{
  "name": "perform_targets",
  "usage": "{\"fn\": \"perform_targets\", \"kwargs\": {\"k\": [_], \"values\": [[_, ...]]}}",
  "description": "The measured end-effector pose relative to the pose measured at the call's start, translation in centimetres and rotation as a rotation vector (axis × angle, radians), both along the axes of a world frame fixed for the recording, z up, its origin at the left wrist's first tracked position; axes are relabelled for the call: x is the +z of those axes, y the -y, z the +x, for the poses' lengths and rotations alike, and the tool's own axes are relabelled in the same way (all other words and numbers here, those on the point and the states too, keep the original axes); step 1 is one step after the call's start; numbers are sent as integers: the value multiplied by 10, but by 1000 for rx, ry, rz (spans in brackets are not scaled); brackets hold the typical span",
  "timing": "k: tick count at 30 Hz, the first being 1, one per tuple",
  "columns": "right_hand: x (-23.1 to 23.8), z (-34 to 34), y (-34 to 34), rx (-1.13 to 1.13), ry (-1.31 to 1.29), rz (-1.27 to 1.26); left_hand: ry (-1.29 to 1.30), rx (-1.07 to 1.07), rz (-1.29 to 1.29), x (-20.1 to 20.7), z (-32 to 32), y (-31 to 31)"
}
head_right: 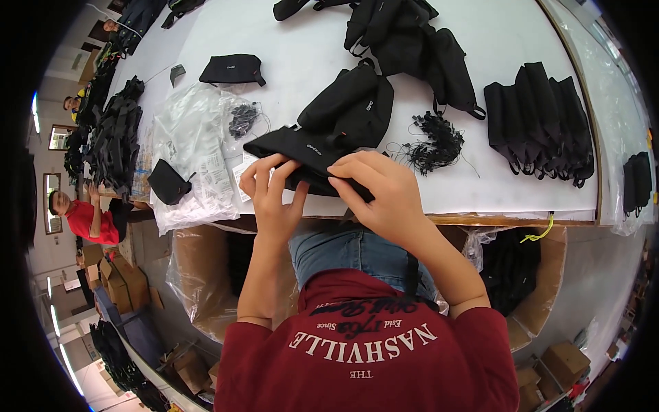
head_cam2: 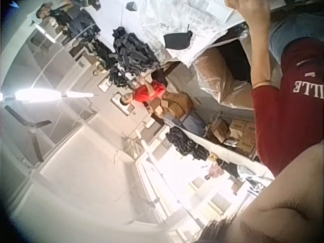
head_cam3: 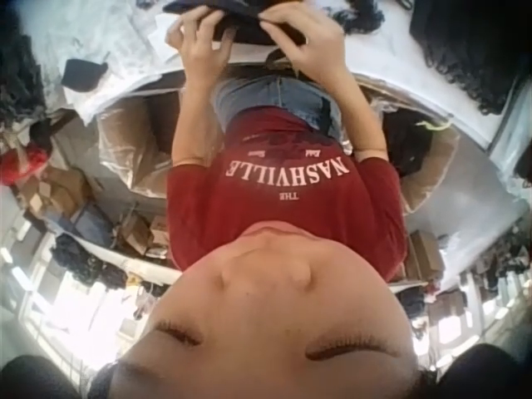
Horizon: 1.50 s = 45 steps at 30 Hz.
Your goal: Placing silica gel packets and product information cards into small black pouches.
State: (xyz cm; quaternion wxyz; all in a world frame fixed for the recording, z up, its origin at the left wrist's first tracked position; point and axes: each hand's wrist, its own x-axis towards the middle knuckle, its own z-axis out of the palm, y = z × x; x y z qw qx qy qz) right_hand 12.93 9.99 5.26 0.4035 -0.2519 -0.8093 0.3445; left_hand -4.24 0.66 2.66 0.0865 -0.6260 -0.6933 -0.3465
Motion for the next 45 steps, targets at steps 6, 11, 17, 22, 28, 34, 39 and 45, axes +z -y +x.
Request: {"fn": "perform_targets", "kwargs": {"k": [6,11,17,22,28,34,39,45], "values": [[16,12,8,-13,-59,-6,-79,-115,86,8,-7,2],[16,17,8,9,-104,36,-85,-189,123,12,-6,8],[19,20,12,41,-104,32,-134,-222,152,18,-3,15],[19,19,13,42,-100,-20,-153,-278,118,23,-1,18],[9,13,2,29,-90,-126,-33,-448,-442,35,13,26],[-20,21,-4,368,-313,-813,176,-438,-456,38,10,27],[-55,54,7,401,157,-800,317,-241,-295,32,1,27],[-55,73,6,218,-7,-1120,387,-137,-316,22,-8,28]]}}
